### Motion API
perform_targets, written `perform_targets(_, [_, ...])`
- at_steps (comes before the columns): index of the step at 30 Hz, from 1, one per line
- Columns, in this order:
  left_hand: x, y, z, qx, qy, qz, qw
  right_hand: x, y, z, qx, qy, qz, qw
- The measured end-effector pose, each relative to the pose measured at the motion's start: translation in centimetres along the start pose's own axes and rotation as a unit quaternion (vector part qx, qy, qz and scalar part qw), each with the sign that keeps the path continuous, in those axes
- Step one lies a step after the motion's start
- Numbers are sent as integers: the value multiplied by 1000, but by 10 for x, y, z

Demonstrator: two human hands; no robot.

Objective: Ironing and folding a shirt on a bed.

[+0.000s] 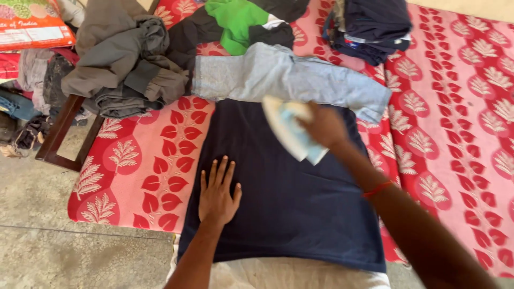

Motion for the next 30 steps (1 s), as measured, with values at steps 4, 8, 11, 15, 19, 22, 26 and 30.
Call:
perform_targets(4, [-3,-1,-1,0,14,-5,1000,-74,7,57,-60,2,4,998])
perform_targets(8, [-5,-8,1,14,41,-7,999,-110,-9,69,-71,72,-69,992])
perform_targets(11, [-6,-4,2,10,50,-13,999,-115,-28,70,-62,89,-43,993])
perform_targets(15, [-8,-3,0,1,55,-15,998,-123,-22,82,-68,110,-48,990])
perform_targets(19, [-10,-6,3,1,56,-16,998,-135,-29,82,-73,125,-127,981])
perform_targets(22, [-8,-3,6,3,58,-15,998,-128,-46,84,-74,114,-76,988])
perform_targets(26, [-9,-3,3,3,54,-13,998,-136,-28,89,-72,114,-31,990])
perform_targets(30, [-8,-4,3,-9,48,-18,999,-137,-12,93,-126,127,-99,979])
Point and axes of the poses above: each hand's wrist, its own y-axis away from the middle knuckle, its own z-axis out of the palm, x = y × z, the point moved 6 cm from there along -y, towards the middle knuckle, and after that the axes turned 1 degree about -x, right-handed, at the moved point
